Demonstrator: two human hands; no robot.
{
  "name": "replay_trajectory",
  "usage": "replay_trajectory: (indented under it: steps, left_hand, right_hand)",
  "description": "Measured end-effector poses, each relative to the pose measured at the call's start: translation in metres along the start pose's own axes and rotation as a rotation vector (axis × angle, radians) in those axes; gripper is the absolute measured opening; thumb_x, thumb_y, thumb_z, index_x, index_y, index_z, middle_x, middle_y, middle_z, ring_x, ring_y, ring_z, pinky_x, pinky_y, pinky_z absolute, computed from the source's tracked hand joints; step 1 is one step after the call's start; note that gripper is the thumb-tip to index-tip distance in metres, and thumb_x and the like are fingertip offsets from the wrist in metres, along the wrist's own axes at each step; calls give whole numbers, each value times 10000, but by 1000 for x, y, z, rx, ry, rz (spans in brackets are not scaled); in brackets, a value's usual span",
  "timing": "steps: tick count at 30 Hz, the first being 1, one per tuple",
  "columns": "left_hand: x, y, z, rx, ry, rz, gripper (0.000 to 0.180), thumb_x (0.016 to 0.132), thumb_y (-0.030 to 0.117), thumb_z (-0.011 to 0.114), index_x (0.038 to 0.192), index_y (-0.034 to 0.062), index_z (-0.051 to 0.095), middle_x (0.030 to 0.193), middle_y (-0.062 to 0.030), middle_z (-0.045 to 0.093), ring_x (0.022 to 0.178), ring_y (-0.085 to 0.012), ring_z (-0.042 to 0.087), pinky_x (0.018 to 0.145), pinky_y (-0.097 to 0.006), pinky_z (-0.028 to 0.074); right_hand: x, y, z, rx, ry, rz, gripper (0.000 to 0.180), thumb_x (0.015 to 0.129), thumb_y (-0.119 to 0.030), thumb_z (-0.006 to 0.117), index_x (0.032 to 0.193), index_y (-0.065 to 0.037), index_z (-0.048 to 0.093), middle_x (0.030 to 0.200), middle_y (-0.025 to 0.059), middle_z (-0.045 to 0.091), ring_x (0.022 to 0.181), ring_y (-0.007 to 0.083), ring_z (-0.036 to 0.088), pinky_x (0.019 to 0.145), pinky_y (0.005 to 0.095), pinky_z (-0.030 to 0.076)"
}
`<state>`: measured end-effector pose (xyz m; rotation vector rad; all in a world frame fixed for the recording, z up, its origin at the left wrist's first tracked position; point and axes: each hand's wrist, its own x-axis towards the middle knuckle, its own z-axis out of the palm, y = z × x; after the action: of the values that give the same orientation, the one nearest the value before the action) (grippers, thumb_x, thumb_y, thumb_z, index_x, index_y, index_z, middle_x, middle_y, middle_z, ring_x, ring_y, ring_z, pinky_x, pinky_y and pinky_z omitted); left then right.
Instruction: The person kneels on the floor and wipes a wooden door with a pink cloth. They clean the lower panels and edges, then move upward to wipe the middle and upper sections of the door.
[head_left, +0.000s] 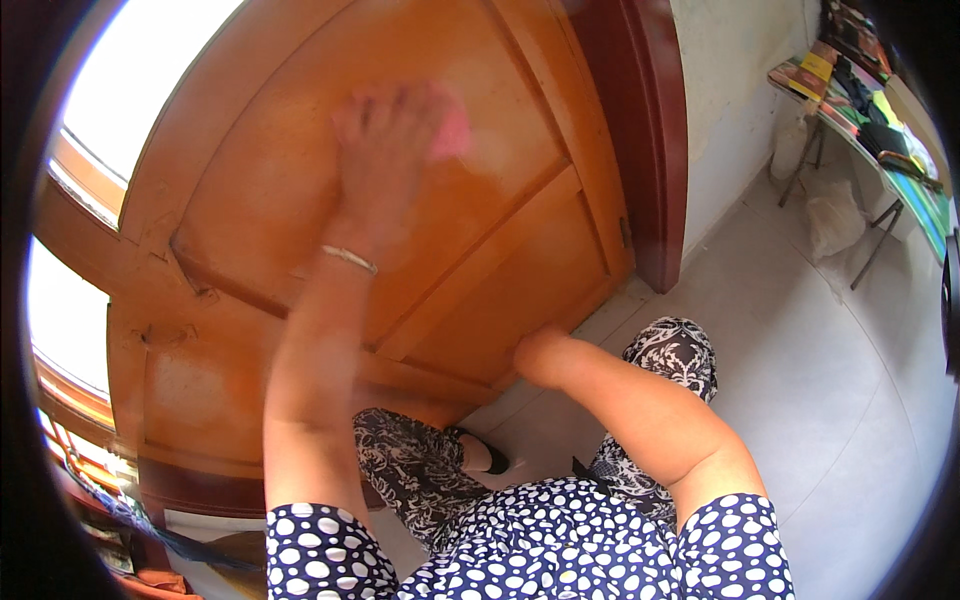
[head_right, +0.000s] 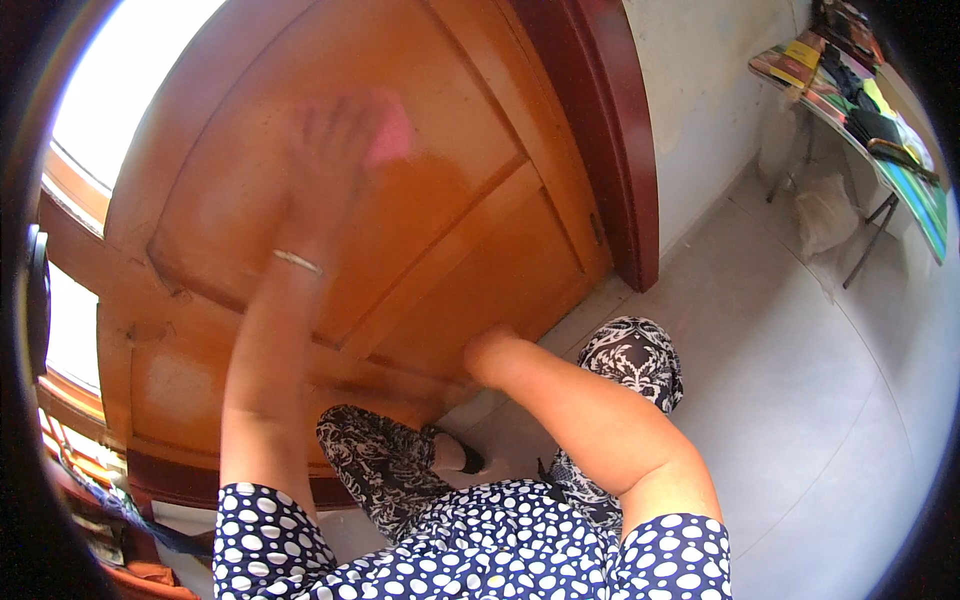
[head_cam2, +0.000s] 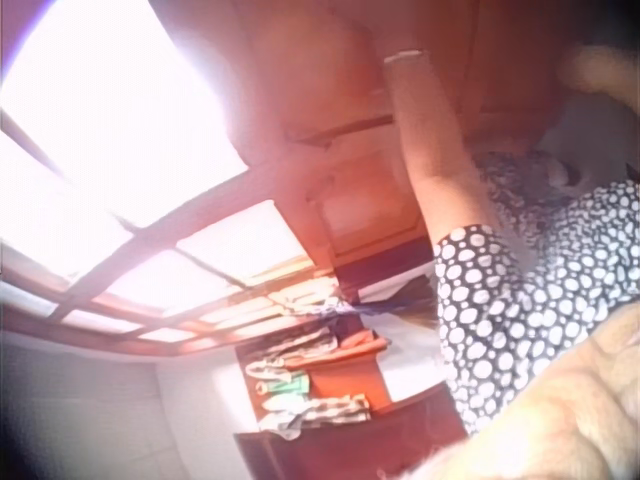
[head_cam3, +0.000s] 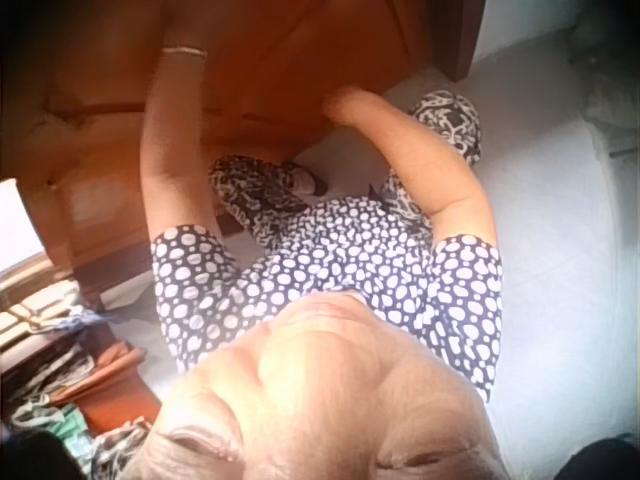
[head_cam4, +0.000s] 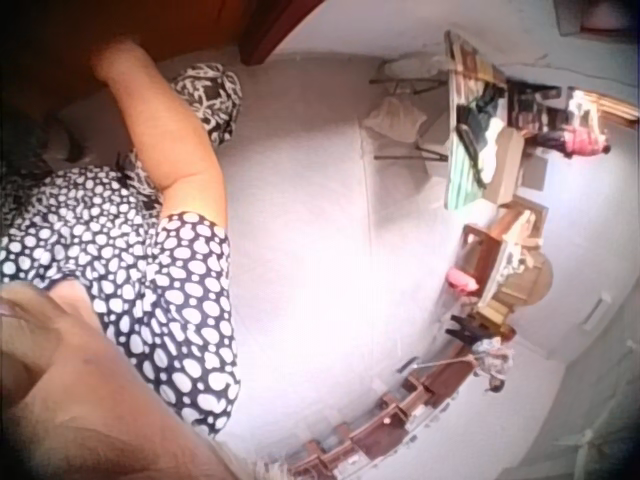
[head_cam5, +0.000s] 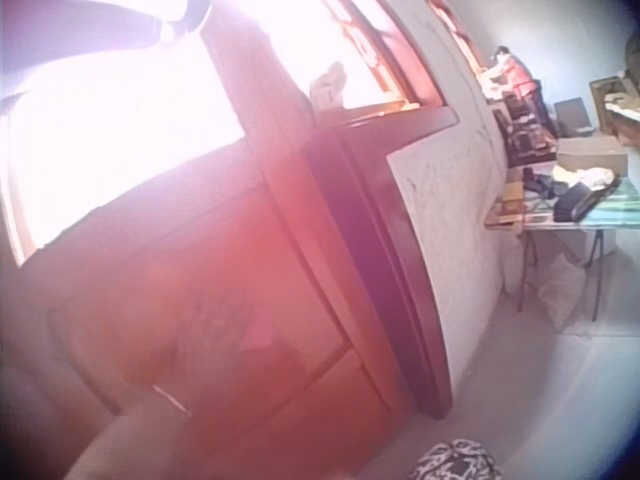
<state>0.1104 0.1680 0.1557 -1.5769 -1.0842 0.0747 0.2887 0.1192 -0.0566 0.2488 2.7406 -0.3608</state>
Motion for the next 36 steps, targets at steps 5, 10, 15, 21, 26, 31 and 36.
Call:
replay_trajectory:
  steps: [5,10,15,21,26,31,36]
  left_hand:
    - [45,-70,2,-40,201,-69,643,724,128,720,1334,188,527,1303,-4,553,1192,-239,499,952,-474,387]
    - [45,-34,11,101,163,-192,556,724,90,711,1254,190,579,1229,13,586,1123,-208,529,868,-437,383]
    - [22,10,27,7,123,-128,484,754,102,675,1221,191,583,1218,26,582,1085,-190,539,830,-409,375]
    - [-7,53,48,-145,55,-67,541,750,101,666,1278,170,568,1261,-27,586,1162,-228,527,911,-430,369]
    - [-25,90,60,-266,20,-1,494,760,94,644,1248,134,583,1272,-45,586,1161,-232,529,908,-427,366]
    - [-33,117,61,-293,-128,64,458,781,106,621,1238,124,592,1293,-59,570,1166,-244,523,914,-425,368]
    - [-31,122,59,-388,-141,133,466,777,112,620,1242,126,594,1278,-58,564,1185,-242,503,923,-447,373]
  right_hand:
    - [11,2,10,55,8,35,294,894,-245,637,1152,-131,718,1246,67,670,1140,260,635,898,443,504]
    - [-4,-1,-6,64,5,49,280,878,-204,650,1135,-125,727,1243,68,672,1122,274,642,877,451,502]
    - [-7,-6,-7,-1,-18,0,283,848,-154,666,1120,-117,731,1218,80,680,1106,282,646,833,457,503]
    - [-4,-5,6,-5,62,-57,287,834,-112,637,1109,-100,721,1167,93,693,1071,278,658,803,430,517]
    - [-12,-5,0,18,98,-38,314,843,-79,575,1138,-87,684,1136,115,696,1043,280,674,789,410,546]
    - [-8,-5,1,19,80,-35,324,846,-92,580,1158,-94,666,1156,115,688,1058,289,663,826,456,519]
    - [-7,-3,-6,8,36,-38,320,840,-110,621,1156,-104,676,1186,102,682,1095,277,651,851,454,503]
